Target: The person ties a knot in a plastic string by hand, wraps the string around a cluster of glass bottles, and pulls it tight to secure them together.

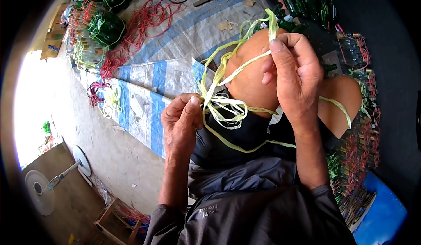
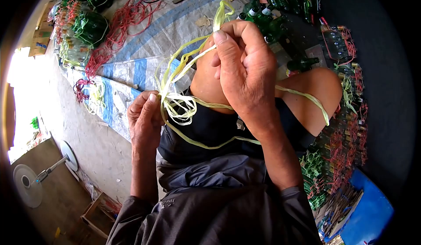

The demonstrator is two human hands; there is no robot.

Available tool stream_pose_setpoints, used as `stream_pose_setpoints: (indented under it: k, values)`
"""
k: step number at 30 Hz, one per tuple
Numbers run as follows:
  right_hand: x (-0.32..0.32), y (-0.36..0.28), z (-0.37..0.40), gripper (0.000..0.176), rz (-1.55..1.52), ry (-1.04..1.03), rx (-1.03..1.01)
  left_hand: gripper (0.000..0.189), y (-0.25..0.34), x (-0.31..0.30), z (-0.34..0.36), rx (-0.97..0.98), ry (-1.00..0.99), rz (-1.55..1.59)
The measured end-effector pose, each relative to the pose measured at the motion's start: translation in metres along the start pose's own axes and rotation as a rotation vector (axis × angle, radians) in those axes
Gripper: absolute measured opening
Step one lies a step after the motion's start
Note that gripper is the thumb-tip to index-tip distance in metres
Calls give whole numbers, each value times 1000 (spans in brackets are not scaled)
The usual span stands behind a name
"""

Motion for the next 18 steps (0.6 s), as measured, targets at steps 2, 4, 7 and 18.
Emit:
stream_pose_setpoints:
  k: [2, 4, 7, 18]
  values:
    - [-4, 6, 0, 15, 75, -35, -13, 21, 0, 1, 1, -23, -13, 102]
    - [0, 0, 1, 17, 236, 1, -182, 21, 1, 3, 2, 18, -14, 81]
    - [2, -14, 10, 19, 381, -15, -248, 21, 3, 5, 5, 50, -4, 42]
    - [41, -13, 29, 37, 531, -443, -351, 20, 9, 12, 12, 93, -13, 7]
Point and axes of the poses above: each hand's wrist, its own z-axis away from the middle knuckle, its own x-axis out of the palm, y = z × x, the point moved 4 cm from there along -z, towards the middle knuckle, and after that the axes turned 1 degree about y, right-handed, at the moved point
